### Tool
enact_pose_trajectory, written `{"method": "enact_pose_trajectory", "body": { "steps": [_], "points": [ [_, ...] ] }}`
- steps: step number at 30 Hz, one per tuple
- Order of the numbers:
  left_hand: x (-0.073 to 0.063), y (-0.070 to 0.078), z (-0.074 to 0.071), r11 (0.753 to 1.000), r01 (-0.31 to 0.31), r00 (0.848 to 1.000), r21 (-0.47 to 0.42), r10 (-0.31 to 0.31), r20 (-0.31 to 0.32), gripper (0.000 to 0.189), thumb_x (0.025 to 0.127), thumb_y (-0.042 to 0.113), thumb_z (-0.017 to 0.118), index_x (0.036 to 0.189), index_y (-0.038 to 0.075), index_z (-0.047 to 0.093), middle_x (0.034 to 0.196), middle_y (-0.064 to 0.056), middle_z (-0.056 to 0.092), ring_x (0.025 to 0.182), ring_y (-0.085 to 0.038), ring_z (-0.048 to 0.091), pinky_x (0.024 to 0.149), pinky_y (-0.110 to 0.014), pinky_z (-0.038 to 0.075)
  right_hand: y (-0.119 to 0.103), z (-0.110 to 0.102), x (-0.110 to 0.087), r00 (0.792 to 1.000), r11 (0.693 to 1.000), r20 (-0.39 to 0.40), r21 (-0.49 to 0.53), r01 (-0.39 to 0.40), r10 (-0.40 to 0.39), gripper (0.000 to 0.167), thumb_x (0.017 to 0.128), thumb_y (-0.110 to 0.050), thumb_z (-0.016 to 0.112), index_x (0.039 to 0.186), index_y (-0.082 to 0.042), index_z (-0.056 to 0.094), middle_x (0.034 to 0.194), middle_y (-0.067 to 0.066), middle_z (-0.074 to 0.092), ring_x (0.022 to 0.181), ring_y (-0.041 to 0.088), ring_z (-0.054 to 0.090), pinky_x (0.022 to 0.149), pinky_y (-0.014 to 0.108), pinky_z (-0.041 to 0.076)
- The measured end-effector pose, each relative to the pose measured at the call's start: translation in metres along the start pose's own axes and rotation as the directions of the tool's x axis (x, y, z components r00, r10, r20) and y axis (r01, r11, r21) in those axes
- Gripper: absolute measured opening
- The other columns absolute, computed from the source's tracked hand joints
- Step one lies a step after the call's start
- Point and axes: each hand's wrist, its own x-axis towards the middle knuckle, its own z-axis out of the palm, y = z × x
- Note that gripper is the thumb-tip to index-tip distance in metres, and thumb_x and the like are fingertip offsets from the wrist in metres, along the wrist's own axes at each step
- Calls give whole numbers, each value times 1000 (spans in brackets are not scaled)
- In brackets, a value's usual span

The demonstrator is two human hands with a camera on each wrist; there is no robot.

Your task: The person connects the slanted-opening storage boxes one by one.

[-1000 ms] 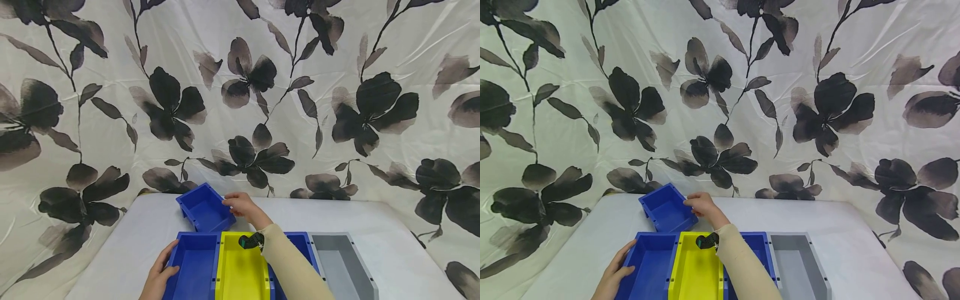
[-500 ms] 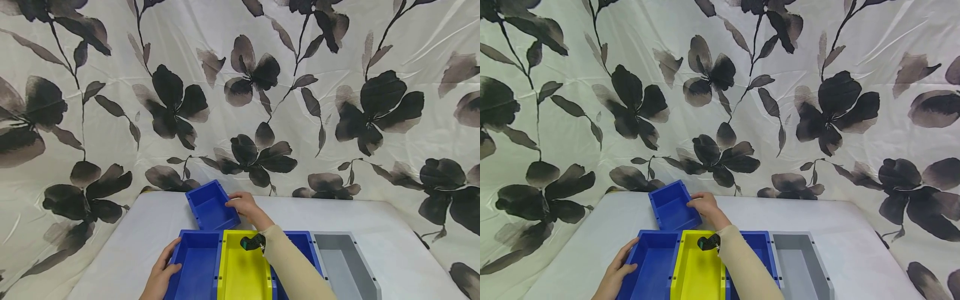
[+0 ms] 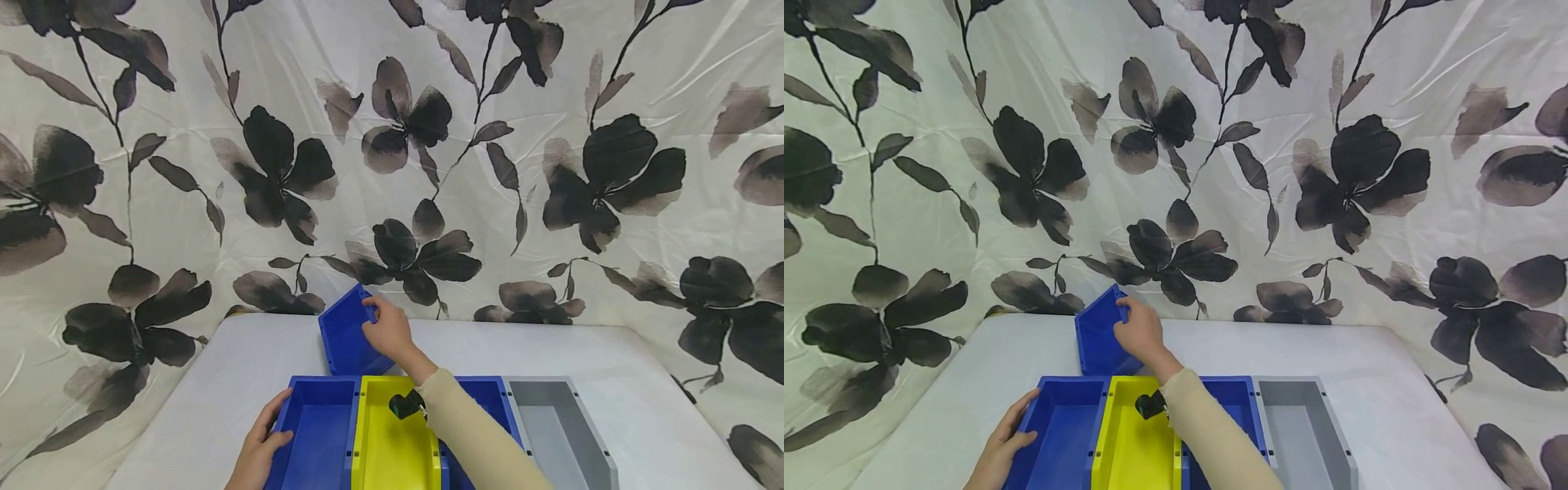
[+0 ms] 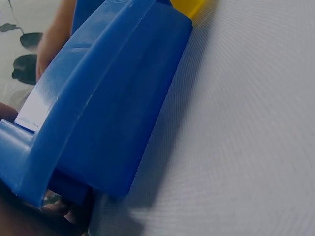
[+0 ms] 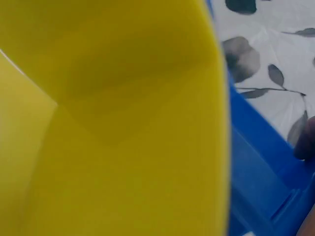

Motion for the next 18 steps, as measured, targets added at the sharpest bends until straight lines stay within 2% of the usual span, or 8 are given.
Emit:
{"method": "enact_pose_trajectory", "body": {
  "steps": [2, 5, 9, 14, 18],
  "points": [
    [-1, -1, 1, 1000, -8, 1000, -7, 8, 2, 64, 89, 2, 49, 151, 11, 31, 147, -28, 33, 127, -49, 38, 89, -55, 44, -4, -7, 0, 998, 1000, -67, -9, 10, -10, 42, 80, -2, 60, 120, -11, 67, 60, -5, 33, 49, 9, 25, 47, 26, 20],
    [-2, -2, 2, 1000, -16, 1000, -21, 16, -2, 64, 88, 2, 50, 150, 10, 33, 145, -28, 35, 125, -48, 40, 85, -50, 46, -10, -24, 1, 991, 999, -135, 30, 25, -20, 43, 79, 1, 60, 119, -10, 69, 58, -5, 33, 49, 9, 25, 48, 26, 20],
    [-1, -3, 2, 1000, -19, 1000, -18, 19, -4, 63, 89, 3, 50, 150, 12, 34, 146, -27, 34, 127, -49, 38, 87, -55, 46, -19, -51, 4, 983, 998, -184, 58, 40, -28, 44, 76, 2, 60, 118, -10, 70, 57, -3, 34, 49, 11, 26, 48, 27, 20],
    [-1, -2, 1, 1000, -19, 1000, -10, 18, -8, 63, 90, 2, 49, 150, 12, 33, 148, -26, 33, 129, -50, 36, 90, -59, 43, -33, -85, 3, 979, 994, -205, 99, 43, -21, 44, 77, 1, 60, 119, -11, 69, 62, -1, 39, 55, 12, 34, 51, 28, 27],
    [-1, -2, -1, 1000, -19, 1000, 2, 19, -5, 63, 91, 2, 48, 151, 13, 32, 150, -27, 30, 132, -51, 31, 93, -64, 38, -47, -117, -3, 983, 987, -185, 162, 25, 6, 46, 78, 0, 59, 122, -12, 67, 65, 2, 42, 56, 14, 37, 52, 29, 31]
  ]
}}
